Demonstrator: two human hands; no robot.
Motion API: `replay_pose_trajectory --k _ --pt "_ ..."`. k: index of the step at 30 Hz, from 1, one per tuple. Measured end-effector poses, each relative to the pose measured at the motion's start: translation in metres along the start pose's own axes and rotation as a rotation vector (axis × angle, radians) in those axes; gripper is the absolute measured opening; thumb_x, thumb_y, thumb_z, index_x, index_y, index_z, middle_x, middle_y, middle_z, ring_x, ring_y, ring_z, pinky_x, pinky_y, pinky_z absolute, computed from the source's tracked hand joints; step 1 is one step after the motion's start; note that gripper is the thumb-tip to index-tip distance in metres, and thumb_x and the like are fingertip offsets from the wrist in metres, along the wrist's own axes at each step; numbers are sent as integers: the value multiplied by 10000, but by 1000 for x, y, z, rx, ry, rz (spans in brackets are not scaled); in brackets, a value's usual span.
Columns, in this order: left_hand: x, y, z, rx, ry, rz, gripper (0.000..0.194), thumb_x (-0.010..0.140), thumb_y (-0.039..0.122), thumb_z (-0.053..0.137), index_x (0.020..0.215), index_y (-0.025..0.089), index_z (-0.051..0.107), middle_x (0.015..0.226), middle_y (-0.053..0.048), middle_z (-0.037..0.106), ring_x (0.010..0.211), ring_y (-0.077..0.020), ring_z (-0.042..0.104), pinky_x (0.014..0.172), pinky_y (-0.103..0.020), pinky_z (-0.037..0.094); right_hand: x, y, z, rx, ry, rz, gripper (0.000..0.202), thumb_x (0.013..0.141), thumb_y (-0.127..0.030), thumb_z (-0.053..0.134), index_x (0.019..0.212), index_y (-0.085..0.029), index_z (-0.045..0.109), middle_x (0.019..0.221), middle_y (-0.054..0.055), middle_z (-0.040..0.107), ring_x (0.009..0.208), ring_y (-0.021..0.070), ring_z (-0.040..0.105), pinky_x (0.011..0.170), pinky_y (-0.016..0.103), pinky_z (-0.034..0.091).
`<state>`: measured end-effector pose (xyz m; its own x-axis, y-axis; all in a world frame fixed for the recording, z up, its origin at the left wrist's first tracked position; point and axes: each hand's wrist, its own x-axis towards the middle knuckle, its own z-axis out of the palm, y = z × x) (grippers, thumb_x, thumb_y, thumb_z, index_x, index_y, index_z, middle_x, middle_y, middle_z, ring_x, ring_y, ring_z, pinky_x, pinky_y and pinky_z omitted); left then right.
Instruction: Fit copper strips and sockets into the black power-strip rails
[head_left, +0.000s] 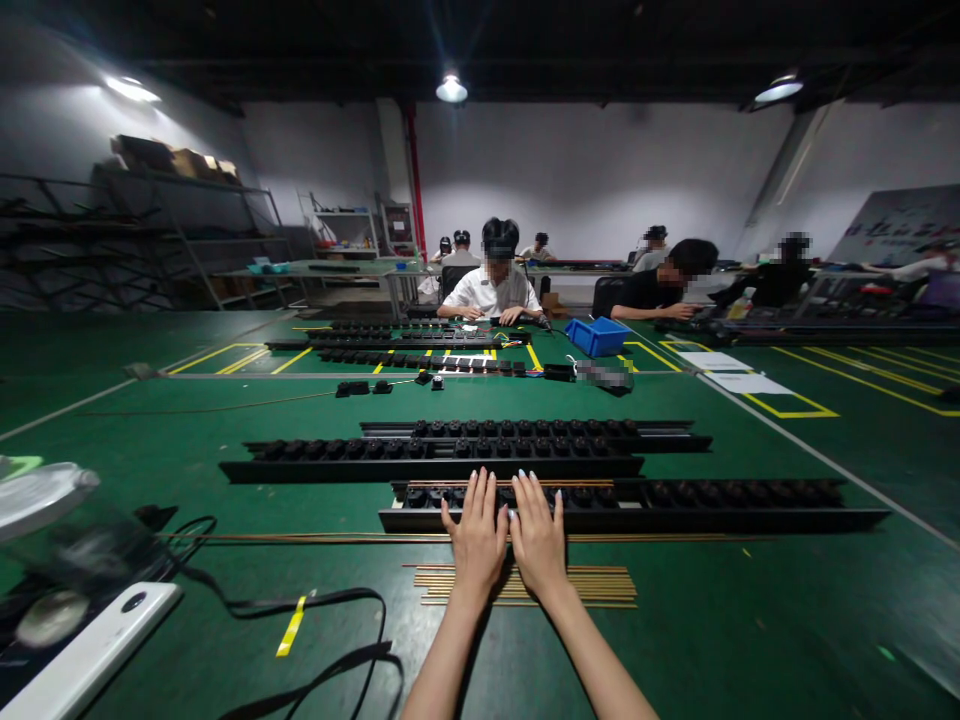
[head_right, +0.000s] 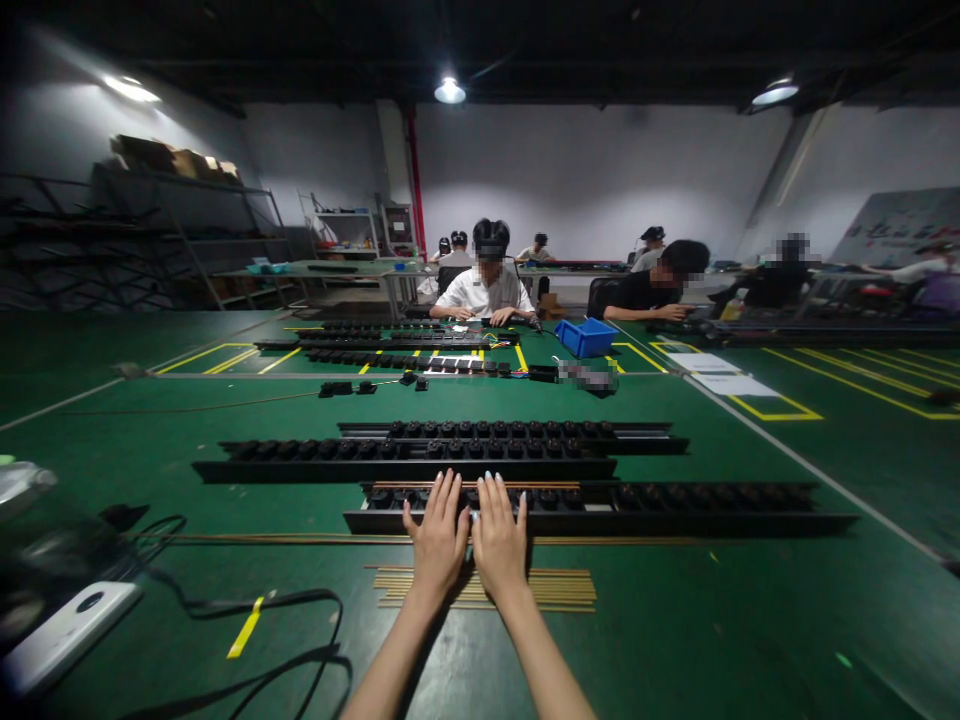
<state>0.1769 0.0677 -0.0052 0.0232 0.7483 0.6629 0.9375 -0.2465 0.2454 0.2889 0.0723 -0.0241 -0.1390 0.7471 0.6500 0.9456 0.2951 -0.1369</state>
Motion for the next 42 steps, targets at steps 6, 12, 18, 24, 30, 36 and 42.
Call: replay_pose_trajectory --k 6,12,18,24,30,36,42 --pt "1 -10 -5 9 57 -66 462 940 254 328 1402 272 347 1429 -83 426 1321 -206 379 1107 -511 -30 -1 1 1 -7 -4 -14 591 912 -161 276 1481 -218 126 1461 53 375 1369 183 288 1126 459 102" --pt "-1 -18 -3 15 21 -59 468 946 240 308 1414 270 322 1429 -84 424 1323 -200 374 1105 -517 -23 -1 1 1 -7 -4 -21 610 899 -153 284 1482 -218 119 1464 52 370 1374 184 275 1122 465 105" --pt "-2 -38 2 31 78 -133 487 953 246 307 1438 261 258 1435 -79 419 1345 -198 341 1108 -509 8 -1 1 1 -8 -13 -13 622 891 -130 272 1483 -223 108 1460 54 378 1370 179 283 1122 464 109" --pt "0 -49 -2 19 82 -101 473 955 264 333 1426 274 291 1429 -79 431 1331 -189 365 1104 -478 54 -1 1 3 -4 -6 -13 623 892 -131 269 1484 -231 100 1455 57 387 1367 180 289 1120 468 114" --pt "4 -59 -5 38 146 -215 443 967 269 291 1408 258 336 1395 -89 477 1324 -201 372 1092 -512 42 0 1 -1 0 -14 -10 610 890 -123 274 1479 -214 147 1459 58 381 1372 171 275 1124 456 105" --pt "6 -59 -10 53 146 -269 462 967 295 268 1427 260 291 1426 -118 430 1340 -218 350 1090 -548 53 -1 0 -3 0 -11 -6 613 885 -122 286 1477 -215 158 1452 56 393 1369 169 282 1123 452 111" --pt "7 -66 -10 62 134 -341 461 971 283 229 1430 272 277 1390 -112 481 1318 -219 385 1085 -590 51 0 1 0 10 3 -11 608 885 -127 294 1474 -212 170 1455 49 387 1371 168 277 1124 453 102"
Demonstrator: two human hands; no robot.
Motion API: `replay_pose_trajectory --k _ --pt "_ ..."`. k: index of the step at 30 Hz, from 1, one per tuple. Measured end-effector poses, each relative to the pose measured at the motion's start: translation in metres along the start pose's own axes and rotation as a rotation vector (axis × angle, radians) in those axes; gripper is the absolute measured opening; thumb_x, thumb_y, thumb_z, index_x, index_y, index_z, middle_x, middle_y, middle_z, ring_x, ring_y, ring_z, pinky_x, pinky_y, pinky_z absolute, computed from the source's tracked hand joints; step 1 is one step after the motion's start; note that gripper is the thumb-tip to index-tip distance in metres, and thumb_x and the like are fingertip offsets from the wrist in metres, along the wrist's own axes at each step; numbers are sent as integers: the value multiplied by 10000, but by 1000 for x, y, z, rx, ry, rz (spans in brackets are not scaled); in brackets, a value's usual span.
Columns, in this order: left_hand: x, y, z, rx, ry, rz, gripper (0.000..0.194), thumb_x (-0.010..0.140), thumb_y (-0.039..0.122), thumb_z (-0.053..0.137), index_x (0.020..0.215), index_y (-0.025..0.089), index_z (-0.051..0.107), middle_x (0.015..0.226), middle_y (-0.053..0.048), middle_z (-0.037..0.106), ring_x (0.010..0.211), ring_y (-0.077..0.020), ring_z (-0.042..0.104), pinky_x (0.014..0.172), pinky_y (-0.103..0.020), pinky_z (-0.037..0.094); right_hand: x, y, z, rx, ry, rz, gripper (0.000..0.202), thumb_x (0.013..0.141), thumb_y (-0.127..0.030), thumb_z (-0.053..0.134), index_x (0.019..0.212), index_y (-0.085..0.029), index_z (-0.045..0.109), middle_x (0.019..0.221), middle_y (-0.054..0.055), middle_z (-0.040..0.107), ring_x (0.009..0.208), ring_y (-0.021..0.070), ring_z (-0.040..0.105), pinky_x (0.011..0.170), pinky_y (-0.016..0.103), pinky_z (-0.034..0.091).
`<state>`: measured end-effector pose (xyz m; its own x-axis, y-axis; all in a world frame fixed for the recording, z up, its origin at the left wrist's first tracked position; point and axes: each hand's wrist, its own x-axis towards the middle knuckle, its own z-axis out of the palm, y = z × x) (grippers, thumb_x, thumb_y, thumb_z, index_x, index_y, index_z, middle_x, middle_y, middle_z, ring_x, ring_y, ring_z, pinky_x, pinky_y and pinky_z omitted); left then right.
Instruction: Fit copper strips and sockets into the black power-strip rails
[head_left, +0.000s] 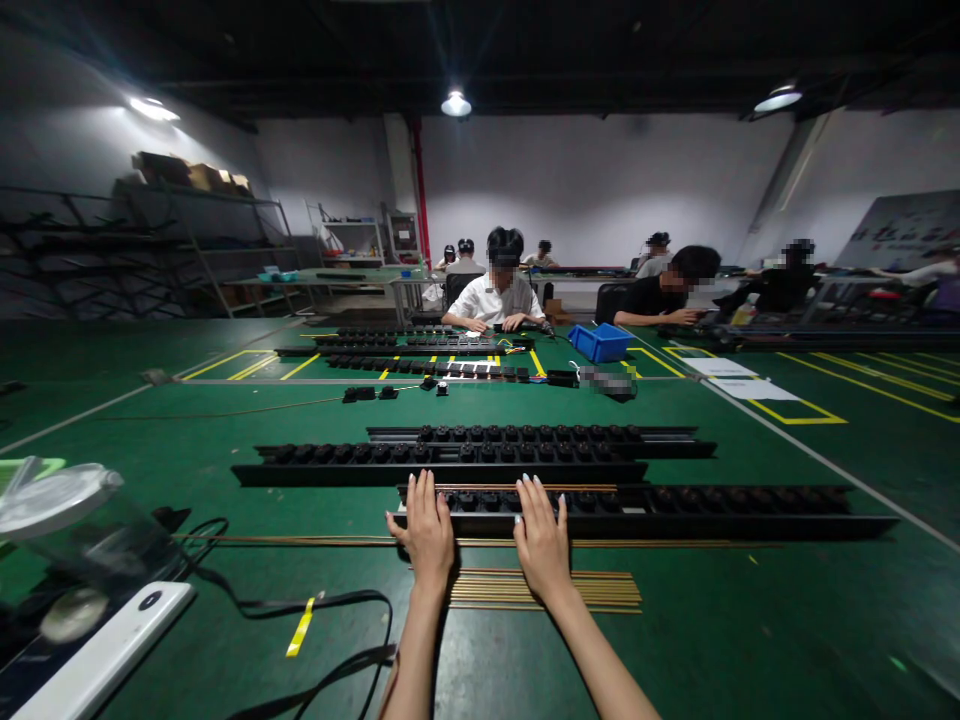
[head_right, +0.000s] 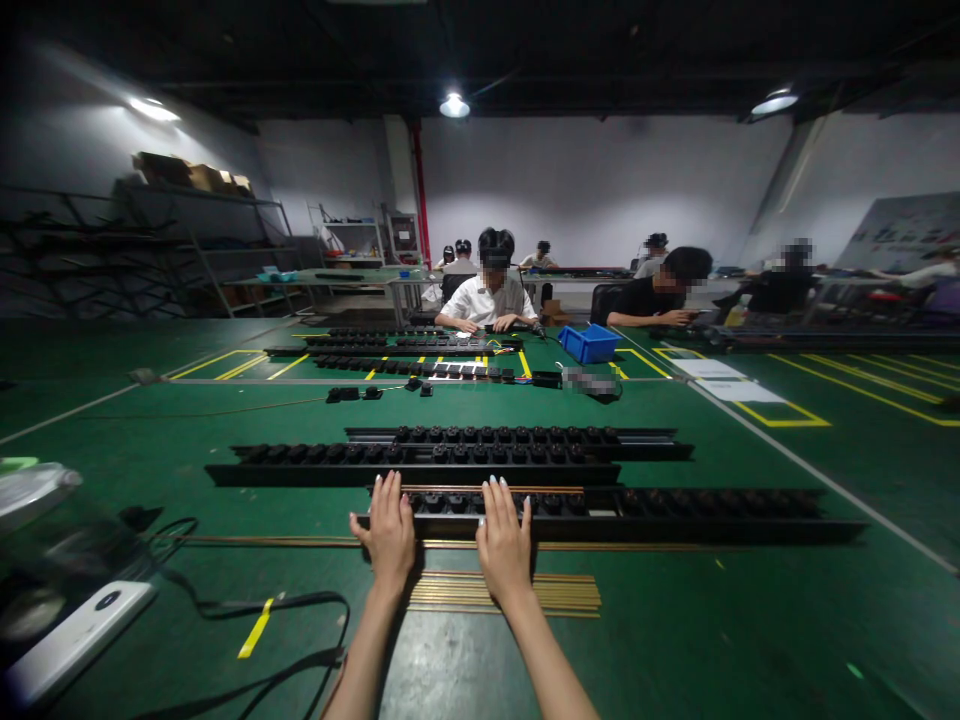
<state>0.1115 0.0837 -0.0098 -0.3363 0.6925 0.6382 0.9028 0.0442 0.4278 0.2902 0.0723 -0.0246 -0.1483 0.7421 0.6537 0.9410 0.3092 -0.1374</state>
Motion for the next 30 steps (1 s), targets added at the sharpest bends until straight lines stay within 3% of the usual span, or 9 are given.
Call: replay_pose_trajectory --k 10,15,22,26,30 --pt "1 4 1 4 58 0 482 968 287 258 1448 251 224 1418 -113 444 1363 -233 307 1085 -593 51 1 0 1 -6 -15 0 600 892 -144 301 1474 -217 175 1458 49 381 1370 178 287 1126 453 111" --pt "-2 6 4 8 -9 104 491 964 253 265 1451 276 205 1413 -97 452 1324 -208 378 1103 -551 9 1 1 3 -5 -5 -1 609 895 -155 301 1479 -234 147 1453 48 391 1362 184 306 1124 463 121" --pt "-7 13 4 6 -23 122 502 961 257 278 1455 259 187 1436 -95 418 1352 -215 328 1102 -543 19 1 2 6 -5 4 -9 601 895 -157 295 1477 -231 163 1447 51 399 1361 186 309 1122 461 123" --pt "-10 18 4 -12 -73 190 511 952 218 275 1451 273 183 1408 -84 460 1318 -199 385 1105 -530 17 1 3 6 -4 -5 -8 601 891 -153 299 1474 -229 175 1453 45 389 1364 182 301 1125 457 109" --pt "-11 20 6 -18 -76 171 494 953 215 255 1444 264 224 1401 -87 469 1314 -203 390 1106 -524 14 1 2 5 -1 -4 -5 604 891 -156 301 1475 -233 169 1451 46 392 1361 183 308 1126 459 107"
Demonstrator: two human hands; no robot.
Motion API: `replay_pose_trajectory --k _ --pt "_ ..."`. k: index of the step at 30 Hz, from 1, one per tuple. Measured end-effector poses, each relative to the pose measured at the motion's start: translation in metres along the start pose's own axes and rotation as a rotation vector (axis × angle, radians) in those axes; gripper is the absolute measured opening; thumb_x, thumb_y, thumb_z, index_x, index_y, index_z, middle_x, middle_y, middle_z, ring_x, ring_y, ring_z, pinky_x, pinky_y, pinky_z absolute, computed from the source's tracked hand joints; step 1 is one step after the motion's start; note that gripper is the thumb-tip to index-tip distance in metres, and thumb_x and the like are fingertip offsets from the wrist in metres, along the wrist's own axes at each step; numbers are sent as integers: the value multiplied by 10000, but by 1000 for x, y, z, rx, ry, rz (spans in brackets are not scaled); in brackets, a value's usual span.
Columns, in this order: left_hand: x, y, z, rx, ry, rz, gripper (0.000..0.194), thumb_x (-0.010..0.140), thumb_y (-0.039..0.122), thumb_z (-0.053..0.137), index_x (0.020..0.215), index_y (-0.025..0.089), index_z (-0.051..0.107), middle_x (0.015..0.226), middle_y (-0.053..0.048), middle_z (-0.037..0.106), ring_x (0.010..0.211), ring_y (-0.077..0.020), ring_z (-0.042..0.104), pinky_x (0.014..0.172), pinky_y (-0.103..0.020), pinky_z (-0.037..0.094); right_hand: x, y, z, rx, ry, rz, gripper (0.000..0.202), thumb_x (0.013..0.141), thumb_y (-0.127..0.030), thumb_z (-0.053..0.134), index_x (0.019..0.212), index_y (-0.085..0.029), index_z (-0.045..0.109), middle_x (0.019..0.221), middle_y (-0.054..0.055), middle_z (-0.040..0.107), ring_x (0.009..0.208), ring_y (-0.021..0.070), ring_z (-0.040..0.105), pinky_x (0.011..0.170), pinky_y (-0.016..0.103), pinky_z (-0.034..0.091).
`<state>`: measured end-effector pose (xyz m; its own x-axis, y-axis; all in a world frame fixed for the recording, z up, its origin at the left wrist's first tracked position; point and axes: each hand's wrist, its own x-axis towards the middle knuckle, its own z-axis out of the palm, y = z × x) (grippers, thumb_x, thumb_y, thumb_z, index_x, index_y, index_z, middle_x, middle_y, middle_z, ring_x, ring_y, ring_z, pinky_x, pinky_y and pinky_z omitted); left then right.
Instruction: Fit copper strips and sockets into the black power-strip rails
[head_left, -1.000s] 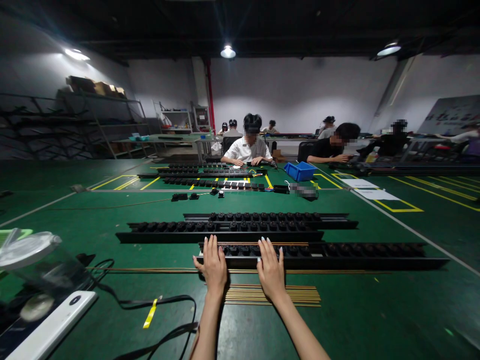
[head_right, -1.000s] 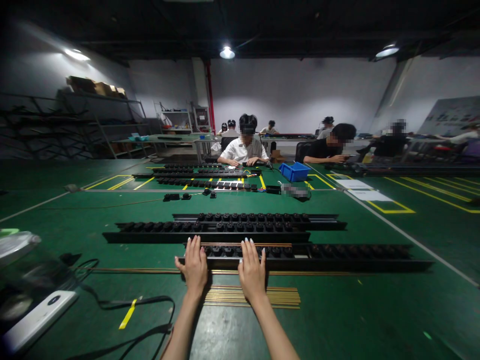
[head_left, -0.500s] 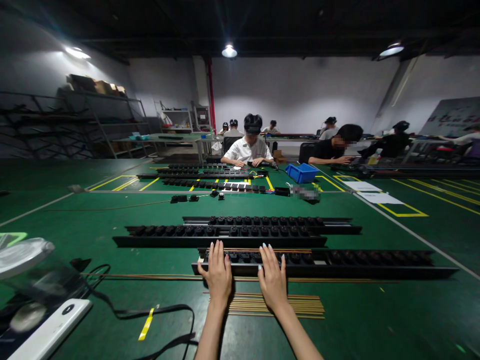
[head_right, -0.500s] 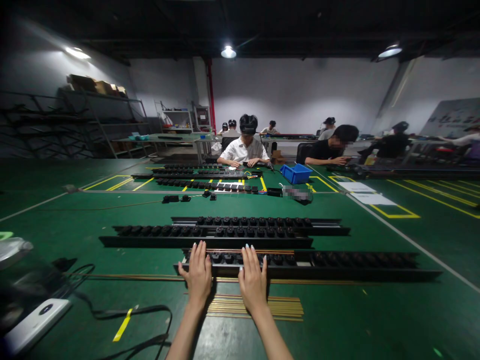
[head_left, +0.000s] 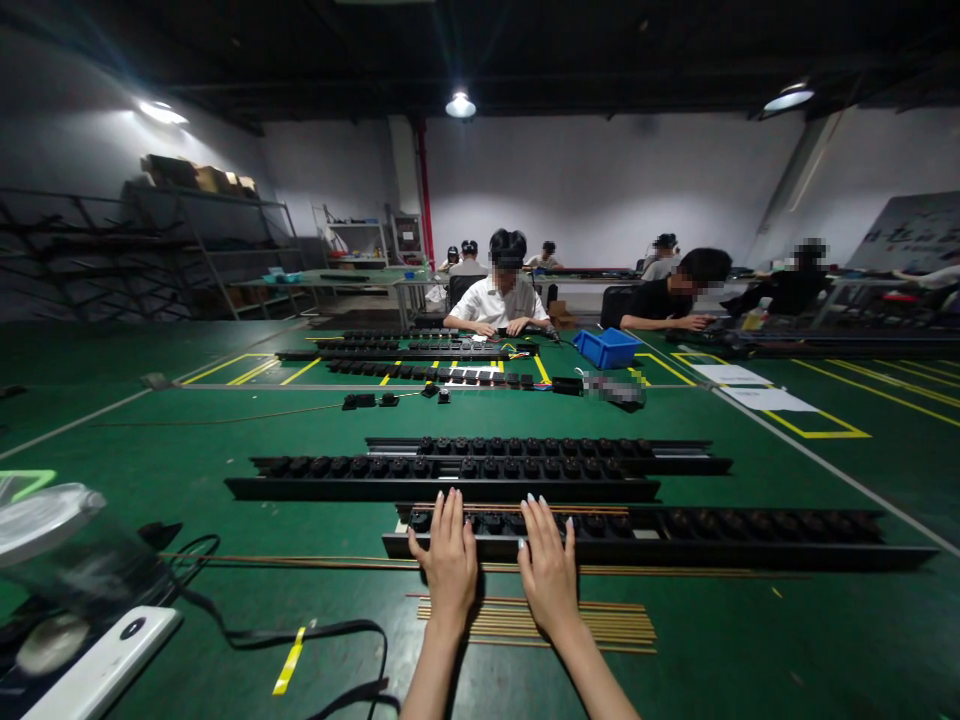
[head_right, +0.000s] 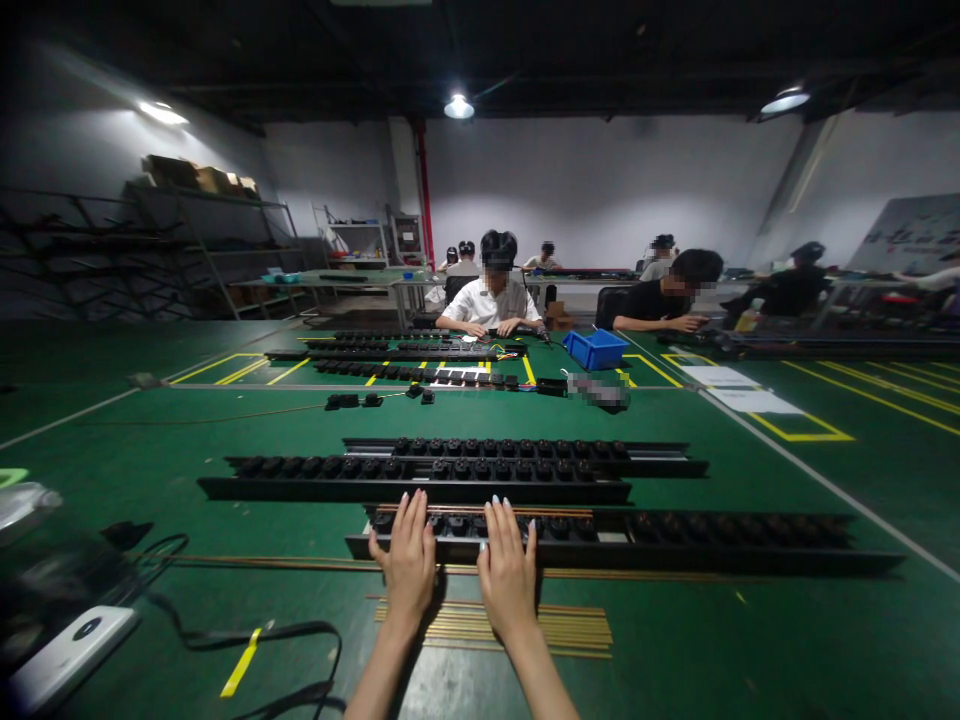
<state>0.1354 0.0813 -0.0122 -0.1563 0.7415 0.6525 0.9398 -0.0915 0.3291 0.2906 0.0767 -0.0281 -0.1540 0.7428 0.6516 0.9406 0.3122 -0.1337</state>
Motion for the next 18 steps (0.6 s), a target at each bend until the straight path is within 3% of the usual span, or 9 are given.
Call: replay_pose_trajectory --k 13,18 --pt "-2 13 2 -43 -16 25 486 956 227 247 1441 261 243 1400 -90 469 1309 -199 395 1103 -518 -9 0 -1 -1 -10 -13 0 607 893 -151 294 1479 -224 152 1459 47 378 1369 182 289 1127 458 98" --pt "-4 19 5 -64 -59 104 491 950 215 266 1439 257 256 1407 -85 460 1311 -193 391 1101 -505 -31 0 -1 -2 -17 -17 4 608 889 -150 313 1476 -214 163 1464 41 371 1377 174 270 1129 452 75"
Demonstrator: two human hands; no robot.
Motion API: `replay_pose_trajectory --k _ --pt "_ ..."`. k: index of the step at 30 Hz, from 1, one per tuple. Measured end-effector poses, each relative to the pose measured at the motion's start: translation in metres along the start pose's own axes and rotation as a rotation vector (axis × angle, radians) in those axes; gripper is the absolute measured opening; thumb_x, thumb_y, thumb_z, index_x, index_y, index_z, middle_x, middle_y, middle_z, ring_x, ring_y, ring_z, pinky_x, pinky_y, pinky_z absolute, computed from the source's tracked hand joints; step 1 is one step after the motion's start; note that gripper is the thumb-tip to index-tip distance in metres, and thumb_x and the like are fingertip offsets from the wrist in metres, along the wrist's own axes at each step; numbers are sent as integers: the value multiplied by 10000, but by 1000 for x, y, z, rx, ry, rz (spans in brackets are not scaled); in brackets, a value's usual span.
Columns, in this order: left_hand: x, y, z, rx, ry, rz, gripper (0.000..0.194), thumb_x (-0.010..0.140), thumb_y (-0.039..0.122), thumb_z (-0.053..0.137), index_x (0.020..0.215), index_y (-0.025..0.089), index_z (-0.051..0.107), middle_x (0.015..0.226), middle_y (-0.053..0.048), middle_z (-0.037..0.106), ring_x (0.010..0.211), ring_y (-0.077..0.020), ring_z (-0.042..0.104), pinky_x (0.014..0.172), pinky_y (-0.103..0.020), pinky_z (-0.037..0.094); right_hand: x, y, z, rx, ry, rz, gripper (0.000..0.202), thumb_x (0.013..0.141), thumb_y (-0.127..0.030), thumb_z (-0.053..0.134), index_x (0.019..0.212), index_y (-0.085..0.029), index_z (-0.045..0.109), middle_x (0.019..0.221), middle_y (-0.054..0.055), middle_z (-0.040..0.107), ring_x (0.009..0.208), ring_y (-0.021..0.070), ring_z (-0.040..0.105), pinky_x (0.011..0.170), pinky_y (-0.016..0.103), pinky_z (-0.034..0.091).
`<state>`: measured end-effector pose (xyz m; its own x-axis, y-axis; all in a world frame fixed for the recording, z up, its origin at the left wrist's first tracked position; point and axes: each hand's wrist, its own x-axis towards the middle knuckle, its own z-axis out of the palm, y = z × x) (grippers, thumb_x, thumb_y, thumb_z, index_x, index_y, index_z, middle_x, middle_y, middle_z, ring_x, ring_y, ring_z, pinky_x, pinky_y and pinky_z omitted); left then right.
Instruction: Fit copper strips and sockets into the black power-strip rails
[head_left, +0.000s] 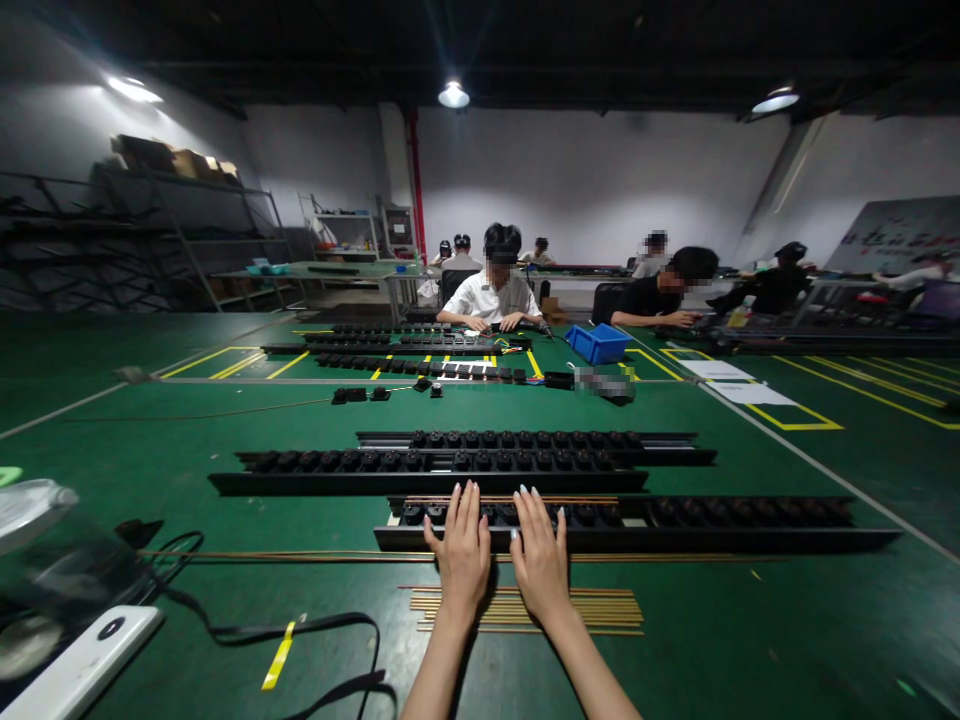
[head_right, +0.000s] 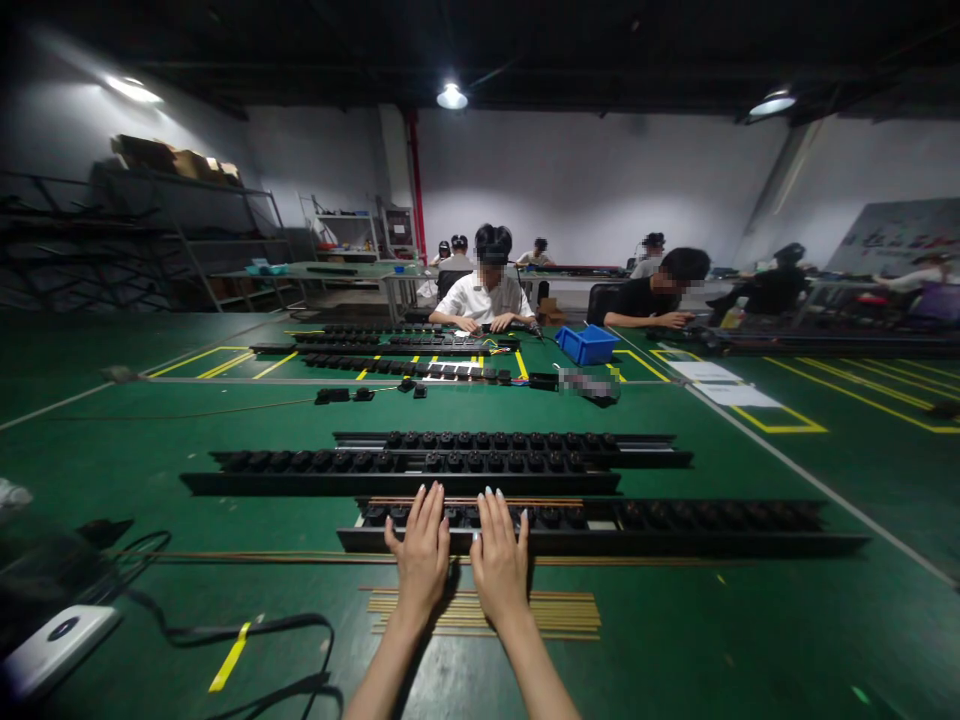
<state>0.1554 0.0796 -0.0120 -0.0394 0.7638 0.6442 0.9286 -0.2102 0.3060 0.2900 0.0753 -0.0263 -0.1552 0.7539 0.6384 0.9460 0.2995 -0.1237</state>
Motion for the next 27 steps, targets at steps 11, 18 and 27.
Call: replay_pose_trajectory --k 11,18,27 --pt "-1 12 -1 -7 9 11 499 941 219 309 1437 240 260 1420 -80 439 1323 -183 374 1108 -482 -42 -1 1 2 4 8 -2 605 894 -157 303 1478 -220 156 1459 53 379 1372 181 282 1129 458 74" --pt "1 20 -4 -27 6 34 471 939 224 328 1407 272 332 1364 -59 512 1271 -179 440 1107 -481 -64 -1 0 0 12 -12 3 596 894 -159 305 1474 -205 175 1461 58 375 1375 182 273 1133 464 63" --pt "-3 28 0 -42 -47 144 540 926 272 355 1447 284 218 1404 -65 467 1308 -202 396 1111 -501 -55 -2 0 2 39 -11 21 571 918 -189 296 1474 -224 171 1464 54 372 1379 179 262 1134 462 66"
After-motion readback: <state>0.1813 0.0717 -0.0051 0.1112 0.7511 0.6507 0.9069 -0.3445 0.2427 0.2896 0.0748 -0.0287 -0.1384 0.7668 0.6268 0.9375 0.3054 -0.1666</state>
